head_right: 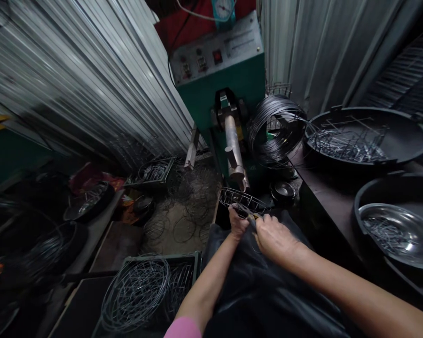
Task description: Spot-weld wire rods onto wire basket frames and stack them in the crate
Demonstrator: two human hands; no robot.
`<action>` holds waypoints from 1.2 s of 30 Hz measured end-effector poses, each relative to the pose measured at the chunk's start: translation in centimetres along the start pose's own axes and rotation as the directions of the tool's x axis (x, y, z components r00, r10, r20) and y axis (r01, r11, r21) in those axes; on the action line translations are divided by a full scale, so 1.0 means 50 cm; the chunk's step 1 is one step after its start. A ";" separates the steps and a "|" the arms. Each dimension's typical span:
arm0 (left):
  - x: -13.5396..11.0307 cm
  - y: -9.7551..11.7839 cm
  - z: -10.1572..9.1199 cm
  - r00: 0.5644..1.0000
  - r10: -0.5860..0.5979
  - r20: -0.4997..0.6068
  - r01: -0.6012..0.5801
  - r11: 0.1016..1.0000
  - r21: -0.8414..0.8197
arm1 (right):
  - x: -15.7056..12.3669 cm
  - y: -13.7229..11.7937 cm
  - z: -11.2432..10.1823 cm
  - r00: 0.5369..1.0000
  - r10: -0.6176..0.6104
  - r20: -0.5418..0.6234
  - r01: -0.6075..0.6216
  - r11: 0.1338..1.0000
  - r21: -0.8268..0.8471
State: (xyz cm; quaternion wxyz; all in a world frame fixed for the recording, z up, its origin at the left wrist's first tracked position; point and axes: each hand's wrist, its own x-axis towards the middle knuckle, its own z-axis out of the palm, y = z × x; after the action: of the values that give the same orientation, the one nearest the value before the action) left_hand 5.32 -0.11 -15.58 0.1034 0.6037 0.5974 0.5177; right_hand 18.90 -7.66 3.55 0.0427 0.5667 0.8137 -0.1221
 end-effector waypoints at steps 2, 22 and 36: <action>0.002 0.002 0.001 1.000 -0.006 0.003 0.006 1.000 -0.016 | 0.002 -0.005 0.001 1.000 -0.004 -0.005 0.004 1.000 -0.005; 0.016 0.021 -0.022 0.995 0.101 -0.013 -0.100 0.994 0.053 | -0.060 0.067 0.074 0.844 0.245 -0.477 0.154 0.741 0.653; 0.022 0.024 -0.039 0.998 0.054 0.015 -0.055 0.998 0.034 | -0.039 0.047 0.056 0.904 0.024 -0.427 0.226 0.821 0.525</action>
State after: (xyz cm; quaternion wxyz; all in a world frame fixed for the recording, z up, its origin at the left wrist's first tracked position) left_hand 4.30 -0.50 -13.29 0.0830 0.6250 0.5887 0.5060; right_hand 21.60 -9.33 0.90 -0.3067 0.5215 0.7608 -0.2350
